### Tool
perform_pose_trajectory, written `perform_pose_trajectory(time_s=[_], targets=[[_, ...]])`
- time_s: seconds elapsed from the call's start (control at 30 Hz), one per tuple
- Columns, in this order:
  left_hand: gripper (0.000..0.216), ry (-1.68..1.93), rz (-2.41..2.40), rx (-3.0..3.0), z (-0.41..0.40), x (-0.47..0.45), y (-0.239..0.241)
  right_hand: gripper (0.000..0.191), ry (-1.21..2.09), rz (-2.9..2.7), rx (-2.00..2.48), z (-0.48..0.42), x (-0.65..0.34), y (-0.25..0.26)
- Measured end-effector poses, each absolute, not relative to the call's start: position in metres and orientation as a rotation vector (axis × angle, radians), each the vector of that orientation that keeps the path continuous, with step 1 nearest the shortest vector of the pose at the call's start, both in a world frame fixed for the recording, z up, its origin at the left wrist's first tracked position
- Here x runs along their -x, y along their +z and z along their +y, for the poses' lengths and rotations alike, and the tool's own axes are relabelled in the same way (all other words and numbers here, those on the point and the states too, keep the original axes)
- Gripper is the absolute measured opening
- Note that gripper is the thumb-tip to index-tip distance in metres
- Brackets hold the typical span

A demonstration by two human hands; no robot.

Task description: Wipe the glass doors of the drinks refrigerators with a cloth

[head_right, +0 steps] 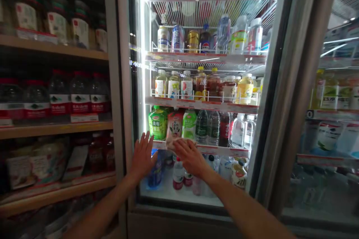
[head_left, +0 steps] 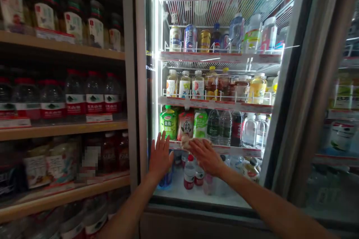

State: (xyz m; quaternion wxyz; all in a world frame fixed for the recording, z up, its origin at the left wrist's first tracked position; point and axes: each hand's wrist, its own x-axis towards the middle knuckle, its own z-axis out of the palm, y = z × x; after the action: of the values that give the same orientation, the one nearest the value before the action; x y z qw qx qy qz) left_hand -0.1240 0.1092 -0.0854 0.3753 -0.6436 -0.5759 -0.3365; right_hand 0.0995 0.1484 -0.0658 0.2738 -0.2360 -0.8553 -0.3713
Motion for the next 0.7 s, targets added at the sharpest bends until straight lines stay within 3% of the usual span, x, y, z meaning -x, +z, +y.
perform_pose_trajectory(time_s=[0.17,0.3,0.47,0.6,0.7], targets=[[0.055,-0.877,-1.564,1.597,0.102,0.143,-0.079,0.062,-0.875,-2.067,0.777,0.15,-0.053,-0.026],[0.057,-0.876,-1.635,1.598,0.099,0.158,-0.077,0.061,-0.921,-2.334,0.477,0.15,-0.025,-0.021],[0.06,-0.891,-1.665,1.612,0.098,0.165,-0.07,0.06,-0.839,-2.088,0.716,0.152,-0.015,-0.01],[0.06,-0.915,-1.692,1.631,0.099,0.163,-0.063,0.058,-0.949,-2.407,0.452,0.155,-0.027,-0.021],[0.061,-0.939,-1.682,1.648,0.101,0.158,-0.058,0.06,-0.947,-2.325,0.555,0.158,-0.042,-0.009]])
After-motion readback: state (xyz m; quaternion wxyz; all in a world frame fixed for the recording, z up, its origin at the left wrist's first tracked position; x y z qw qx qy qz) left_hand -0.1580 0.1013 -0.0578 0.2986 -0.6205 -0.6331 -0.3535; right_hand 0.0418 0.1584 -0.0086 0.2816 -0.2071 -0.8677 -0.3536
